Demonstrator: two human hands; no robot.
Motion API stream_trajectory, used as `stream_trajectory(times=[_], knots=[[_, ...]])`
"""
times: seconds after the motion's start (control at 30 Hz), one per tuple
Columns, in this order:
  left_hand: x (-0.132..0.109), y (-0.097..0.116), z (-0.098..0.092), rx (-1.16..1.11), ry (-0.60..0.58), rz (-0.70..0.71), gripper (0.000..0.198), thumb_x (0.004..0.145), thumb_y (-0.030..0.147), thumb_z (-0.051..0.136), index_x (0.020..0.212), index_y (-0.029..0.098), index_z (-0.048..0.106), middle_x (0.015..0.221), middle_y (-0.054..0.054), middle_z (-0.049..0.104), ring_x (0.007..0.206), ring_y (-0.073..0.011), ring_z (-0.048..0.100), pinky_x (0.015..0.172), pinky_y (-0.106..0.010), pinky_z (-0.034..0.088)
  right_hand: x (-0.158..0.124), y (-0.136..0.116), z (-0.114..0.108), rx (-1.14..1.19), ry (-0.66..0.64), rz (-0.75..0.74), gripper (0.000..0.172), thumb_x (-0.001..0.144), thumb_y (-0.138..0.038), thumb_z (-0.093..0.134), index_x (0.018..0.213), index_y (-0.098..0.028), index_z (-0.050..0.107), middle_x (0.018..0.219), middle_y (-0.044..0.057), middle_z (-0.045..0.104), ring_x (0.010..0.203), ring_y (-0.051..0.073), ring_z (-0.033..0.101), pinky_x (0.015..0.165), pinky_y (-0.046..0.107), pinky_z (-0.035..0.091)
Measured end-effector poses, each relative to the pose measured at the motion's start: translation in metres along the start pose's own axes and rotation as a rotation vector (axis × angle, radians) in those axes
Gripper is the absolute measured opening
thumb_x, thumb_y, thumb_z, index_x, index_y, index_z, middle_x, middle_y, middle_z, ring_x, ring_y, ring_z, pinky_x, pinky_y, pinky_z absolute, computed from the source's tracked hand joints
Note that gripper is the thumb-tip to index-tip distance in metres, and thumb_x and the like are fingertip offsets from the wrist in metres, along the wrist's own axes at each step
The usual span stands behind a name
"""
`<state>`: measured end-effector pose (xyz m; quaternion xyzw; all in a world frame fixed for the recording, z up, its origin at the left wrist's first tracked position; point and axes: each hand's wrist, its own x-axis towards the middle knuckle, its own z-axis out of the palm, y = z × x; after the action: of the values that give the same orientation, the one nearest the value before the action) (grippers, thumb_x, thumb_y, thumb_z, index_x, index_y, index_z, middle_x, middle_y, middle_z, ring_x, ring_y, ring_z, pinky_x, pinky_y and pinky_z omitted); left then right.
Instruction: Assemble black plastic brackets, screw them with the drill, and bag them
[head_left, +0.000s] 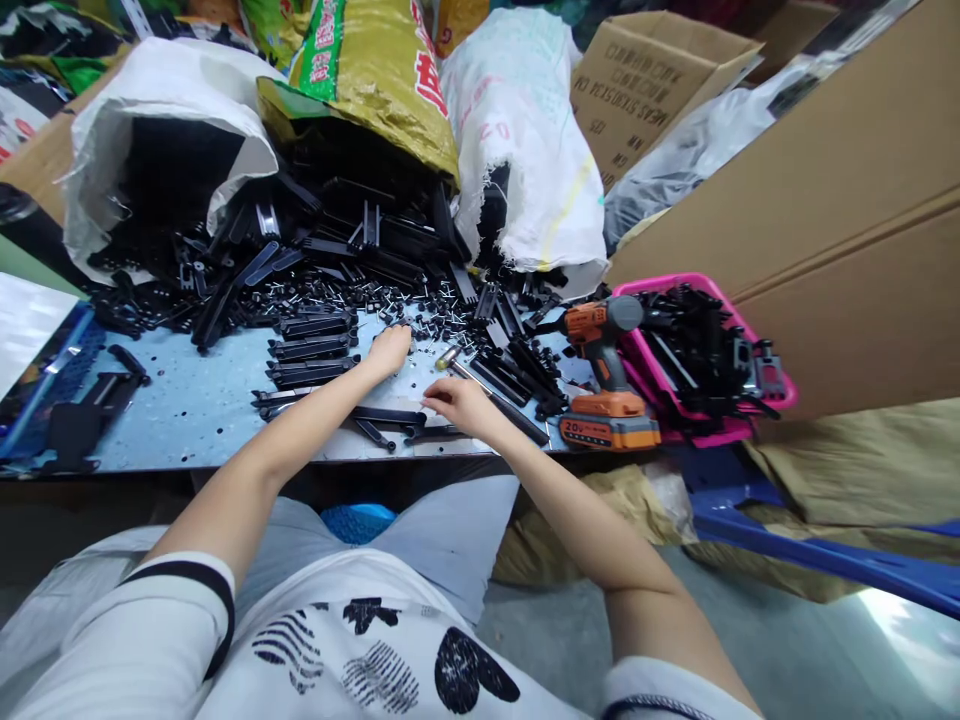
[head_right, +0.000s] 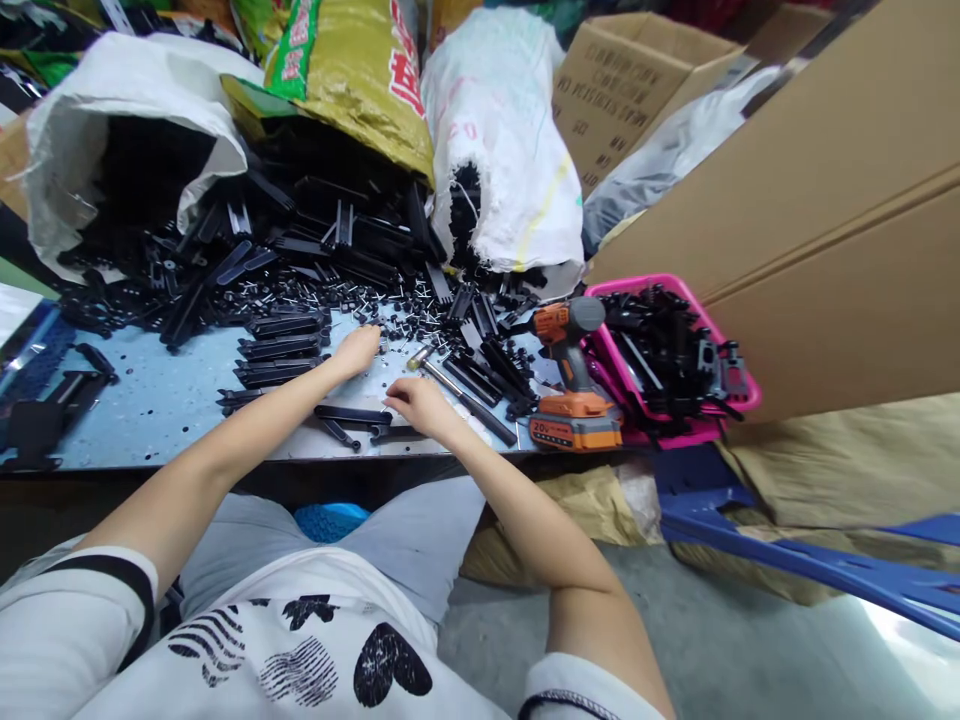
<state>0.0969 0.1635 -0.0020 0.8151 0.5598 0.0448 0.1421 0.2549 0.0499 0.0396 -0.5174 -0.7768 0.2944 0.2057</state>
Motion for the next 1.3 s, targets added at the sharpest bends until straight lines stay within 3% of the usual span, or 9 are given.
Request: stream_trajectory(times=[0.13,0.3,0.43,0.53,0.67,0.83,1.03,1.2,1.3], knots=[[-0.021,-0.008,-0.017,-0.052,0.081,0.028,0.026,0.089,0.017,0.045,0.112,0.012,0.056,0.106,-0.013,0.062,0.097,-0.0216,0.058,0.085,-0.031,0.044,-0.009,-0.016,0.005,-0.236,-0.092,0.01,0.008,0.084,-0.018,0.059,0.083,-0.013,0.066,0.081,0.007,0.066,0.075,0.015,0.059,0.07,0.023,0.04],[-0.088,-0.033,-0.039,-0.248,0.327,0.135,0.023,0.089,0.021,0.046,0.102,0.013,0.064,0.094,-0.008,0.063,0.084,-0.0169,0.059,0.079,-0.028,0.045,-0.013,-0.026,0.005,-0.453,-0.16,-0.021,0.012,0.089,-0.018,0.053,0.088,-0.013,0.063,0.085,0.009,0.064,0.077,0.017,0.06,0.068,0.024,0.037],[-0.148,-0.054,-0.033,-0.337,0.433,0.085,0.015,0.086,0.023,0.052,0.09,0.015,0.063,0.085,-0.005,0.065,0.078,-0.0163,0.06,0.074,-0.028,0.048,-0.017,-0.014,0.018,-0.39,-0.176,-0.088,0.011,0.09,-0.021,0.052,0.089,-0.015,0.061,0.082,0.006,0.064,0.076,0.014,0.058,0.068,0.022,0.037],[-0.174,-0.061,-0.019,-0.315,0.477,0.113,0.015,0.089,0.022,0.048,0.089,0.016,0.062,0.086,-0.006,0.064,0.08,-0.0173,0.061,0.075,-0.03,0.049,-0.021,-0.005,0.026,-0.398,-0.113,-0.137,0.017,0.092,-0.022,0.048,0.085,-0.015,0.061,0.082,0.007,0.063,0.078,0.015,0.058,0.069,0.022,0.039],[-0.181,-0.059,-0.005,-0.168,0.5,0.196,0.016,0.09,0.018,0.044,0.093,0.015,0.059,0.087,-0.009,0.062,0.085,-0.0201,0.06,0.078,-0.033,0.05,-0.023,-0.002,0.03,-0.365,-0.04,-0.187,0.018,0.092,-0.025,0.048,0.084,-0.015,0.061,0.083,0.007,0.063,0.08,0.016,0.058,0.071,0.024,0.042],[-0.176,-0.047,0.007,-0.032,0.432,0.278,0.024,0.091,0.01,0.035,0.093,0.013,0.059,0.086,-0.011,0.061,0.085,-0.0211,0.059,0.079,-0.034,0.05,-0.014,-0.015,0.048,-0.222,0.114,-0.281,0.021,0.094,-0.028,0.044,0.093,-0.017,0.062,0.093,0.009,0.065,0.09,0.017,0.06,0.08,0.029,0.047],[-0.188,-0.038,0.011,-0.15,0.606,0.031,0.038,0.089,0.025,0.048,0.124,0.011,0.046,0.111,-0.016,0.057,0.104,-0.0246,0.054,0.088,-0.038,0.046,0.004,-0.032,0.073,-0.161,0.141,-0.494,0.034,0.095,-0.034,0.042,0.122,-0.017,0.054,0.123,0.012,0.058,0.109,0.019,0.055,0.094,0.034,0.046],[-0.196,-0.039,0.013,-0.001,0.578,0.128,0.029,0.09,0.026,0.047,0.113,0.014,0.058,0.11,-0.014,0.062,0.106,-0.0277,0.053,0.087,-0.041,0.04,-0.027,0.014,0.043,-0.301,0.259,-0.346,0.052,0.089,-0.046,0.05,0.13,-0.014,0.047,0.125,0.016,0.054,0.115,0.024,0.051,0.096,0.038,0.043],[-0.194,-0.038,0.015,0.049,0.502,0.175,0.029,0.091,0.028,0.045,0.113,0.016,0.06,0.115,-0.013,0.062,0.108,-0.0288,0.054,0.09,-0.045,0.035,-0.054,0.05,0.023,-0.489,0.163,-0.233,0.067,0.081,-0.058,0.054,0.128,-0.011,0.047,0.124,0.019,0.052,0.112,0.029,0.051,0.091,0.04,0.043]])
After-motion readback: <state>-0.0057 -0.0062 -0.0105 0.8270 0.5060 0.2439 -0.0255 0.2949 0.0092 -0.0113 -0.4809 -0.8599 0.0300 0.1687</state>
